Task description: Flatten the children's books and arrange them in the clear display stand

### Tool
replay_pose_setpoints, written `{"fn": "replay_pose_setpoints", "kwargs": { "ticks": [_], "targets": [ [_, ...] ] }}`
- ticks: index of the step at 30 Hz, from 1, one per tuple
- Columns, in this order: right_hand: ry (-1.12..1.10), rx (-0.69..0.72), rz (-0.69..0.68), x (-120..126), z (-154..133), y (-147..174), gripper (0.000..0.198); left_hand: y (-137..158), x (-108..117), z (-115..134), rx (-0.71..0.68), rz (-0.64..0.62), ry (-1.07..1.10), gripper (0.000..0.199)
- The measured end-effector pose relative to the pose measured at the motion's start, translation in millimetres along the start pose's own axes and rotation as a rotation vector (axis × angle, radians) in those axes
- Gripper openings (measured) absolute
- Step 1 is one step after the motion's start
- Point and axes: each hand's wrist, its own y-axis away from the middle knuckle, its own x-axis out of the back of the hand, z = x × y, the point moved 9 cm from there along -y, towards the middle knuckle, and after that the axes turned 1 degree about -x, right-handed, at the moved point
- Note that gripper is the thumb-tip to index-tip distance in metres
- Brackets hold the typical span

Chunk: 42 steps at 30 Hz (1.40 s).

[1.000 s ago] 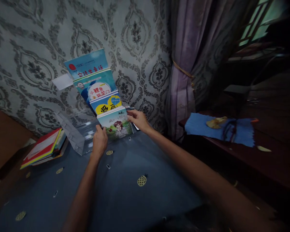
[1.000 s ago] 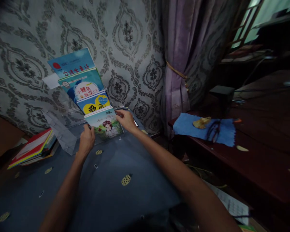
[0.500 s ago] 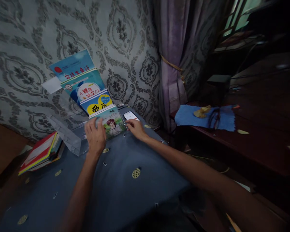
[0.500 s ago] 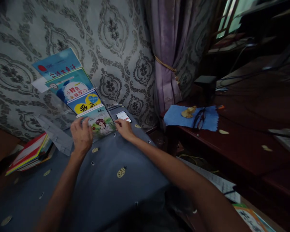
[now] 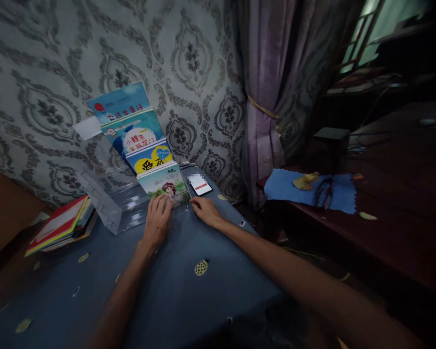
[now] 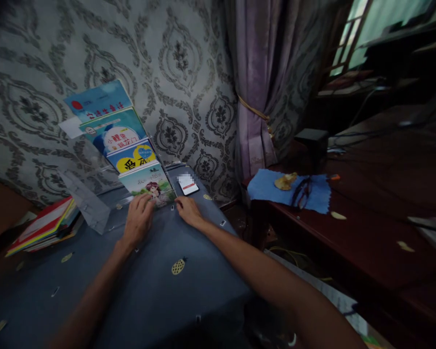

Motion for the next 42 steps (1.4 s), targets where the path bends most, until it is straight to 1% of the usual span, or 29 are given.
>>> {"fn": "replay_pose_setpoints", "kwargs": {
  "ticks": [2, 5, 8, 11, 13, 15, 19, 25, 33, 39, 42],
  "targets": [
    [0.032, 0.031, -0.021, -2, -1, 0, 0.029, 23, -8, -4, -0.008, -0.028, 0.02, 0.03],
    [0.073, 0.078, -0.048, -5, -3, 1, 0.028, 57, -17, -17, 0.021, -0.075, 0.05, 0.029],
    [0.106, 0.119, -0.078, -7, -5, 1, 0.029, 84, -23, -35, 0.113, -0.137, 0.096, 0.025],
    [0.127, 0.144, -0.108, -9, -6, 2, 0.03, 98, -25, -54, 0.243, -0.17, 0.137, 0.023],
    [0.124, 0.128, -0.114, -9, -3, 2, 0.03, 102, -25, -62, 0.309, -0.176, 0.172, 0.023],
    [0.11, 0.1, -0.122, -9, 0, 2, 0.03, 103, -25, -65, 0.339, -0.193, 0.21, 0.023],
    [0.067, 0.078, -0.138, -9, 3, 2, 0.03, 101, -28, -60, 0.337, -0.257, 0.246, 0.02],
    [0.042, 0.035, -0.144, -10, 5, 2, 0.03, 103, -30, -53, 0.329, -0.31, 0.218, 0.017],
    [0.021, -0.004, -0.13, -12, 10, 3, 0.033, 104, -25, -55, 0.335, -0.317, 0.195, 0.019],
    [-0.073, -0.04, -0.093, -13, 11, 6, 0.031, 105, -23, -59, 0.351, -0.323, 0.164, 0.023],
    [-0.122, -0.064, -0.099, -13, 13, 7, 0.032, 105, -22, -59, 0.354, -0.3, 0.169, 0.028]
  ]
}}
